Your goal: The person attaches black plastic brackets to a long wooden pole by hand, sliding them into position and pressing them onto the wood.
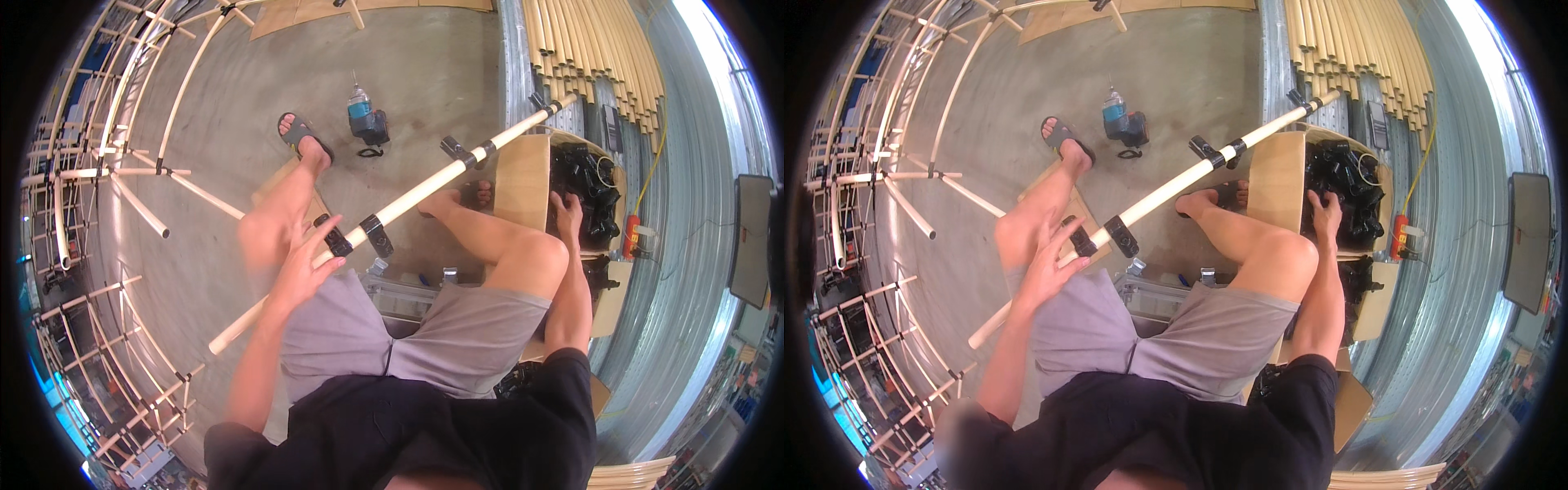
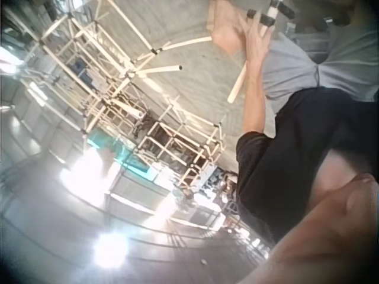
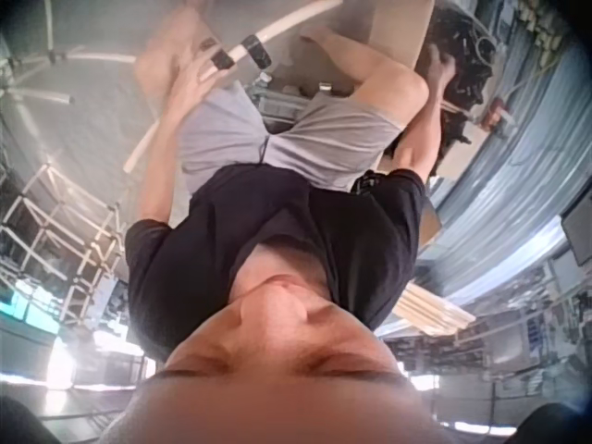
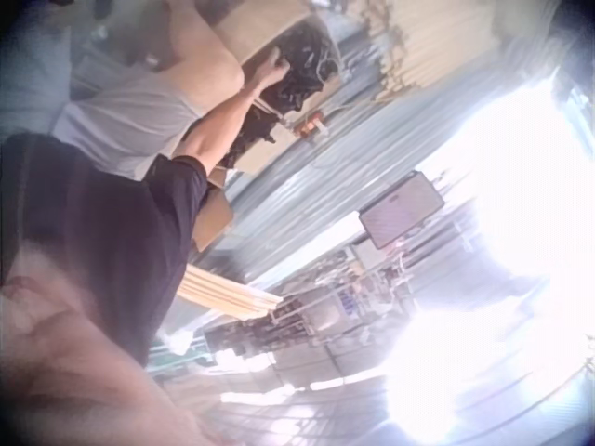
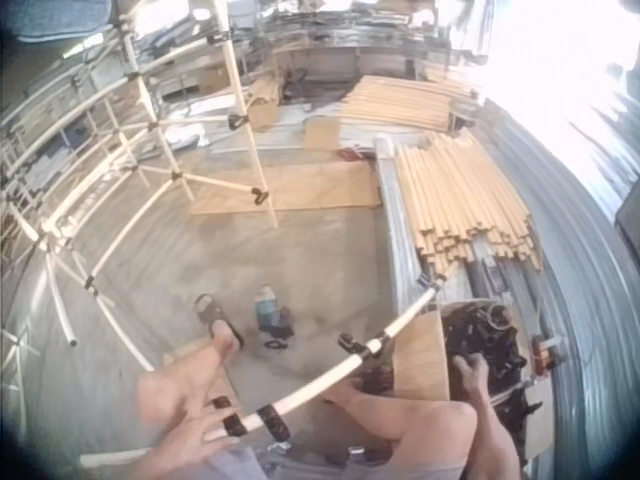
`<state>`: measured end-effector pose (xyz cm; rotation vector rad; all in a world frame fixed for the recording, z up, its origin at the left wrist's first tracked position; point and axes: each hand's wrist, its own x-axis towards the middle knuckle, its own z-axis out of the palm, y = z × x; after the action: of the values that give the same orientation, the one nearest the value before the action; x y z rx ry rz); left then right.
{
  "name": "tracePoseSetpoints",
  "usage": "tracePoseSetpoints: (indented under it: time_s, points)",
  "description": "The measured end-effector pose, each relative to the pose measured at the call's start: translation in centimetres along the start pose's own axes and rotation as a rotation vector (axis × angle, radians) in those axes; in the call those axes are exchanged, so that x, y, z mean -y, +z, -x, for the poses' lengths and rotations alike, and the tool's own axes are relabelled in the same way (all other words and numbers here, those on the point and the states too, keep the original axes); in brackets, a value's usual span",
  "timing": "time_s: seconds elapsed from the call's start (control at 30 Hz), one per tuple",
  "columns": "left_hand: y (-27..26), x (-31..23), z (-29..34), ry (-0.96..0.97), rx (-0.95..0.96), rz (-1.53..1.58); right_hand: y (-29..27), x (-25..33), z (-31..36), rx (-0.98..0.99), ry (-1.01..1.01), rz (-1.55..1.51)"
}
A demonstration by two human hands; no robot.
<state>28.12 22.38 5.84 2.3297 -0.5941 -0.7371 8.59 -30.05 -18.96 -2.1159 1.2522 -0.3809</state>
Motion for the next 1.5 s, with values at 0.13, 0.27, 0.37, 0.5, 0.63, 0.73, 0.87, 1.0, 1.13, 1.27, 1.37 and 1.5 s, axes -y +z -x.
tracePoseSetpoints:
  time_s: [0.13,0.27,0.37,0.5,0.63,0.73,0.87,1.0,1.13,1.27,1.37,1.5]
  points:
    - [0.1,0.5,-0.8,0.032,0.092,-0.025,-4.2,2.0,0.1,-0.049,0.269,-0.626]
    - [-0.5,0.9,-1.7,0.088,0.152,-0.026,-12.5,13.6,4.8,0.154,0.128,-0.885]
    - [-1.0,0.8,-3.4,0.178,0.217,-0.141,-15.8,22.9,12.0,0.313,-0.018,-0.506]
    - [-2.5,0.5,-5.8,0.204,0.418,-0.214,-10.1,27.6,20.2,0.43,-0.384,-0.27]
    - [-4.5,-5.6,-8.2,0.147,0.69,-0.284,-2.6,30.1,27.4,0.648,-0.317,-0.067]
    - [-4.2,-2.4,-11.0,0.279,0.751,-0.262,0.2,31.6,29.3,0.62,-0.211,-0.143]
    - [-3.3,-1.2,-13.3,0.122,0.977,-0.022,1.6,31.9,29.7,0.573,-0.187,-0.063]
    - [-3.1,-1.3,-13.7,0.208,0.958,0.105,2.1,32.4,29.8,0.497,-0.23,-0.073]
    - [-3.3,-0.5,-13.3,0.007,1.037,0.253,2.6,32.7,29.4,0.48,-0.219,-0.116]
    - [-3.2,-0.2,-14.0,0.165,1.057,0.274,3.0,32.4,29.0,0.446,-0.248,-0.198]
    - [-3.2,-0.6,-14.3,0.143,1.065,0.301,3.2,32.1,28.5,0.435,-0.263,-0.245]
    - [-3.5,-1.1,-14.5,0.075,1.069,0.325,3.0,32.7,28.5,0.452,-0.254,-0.233]
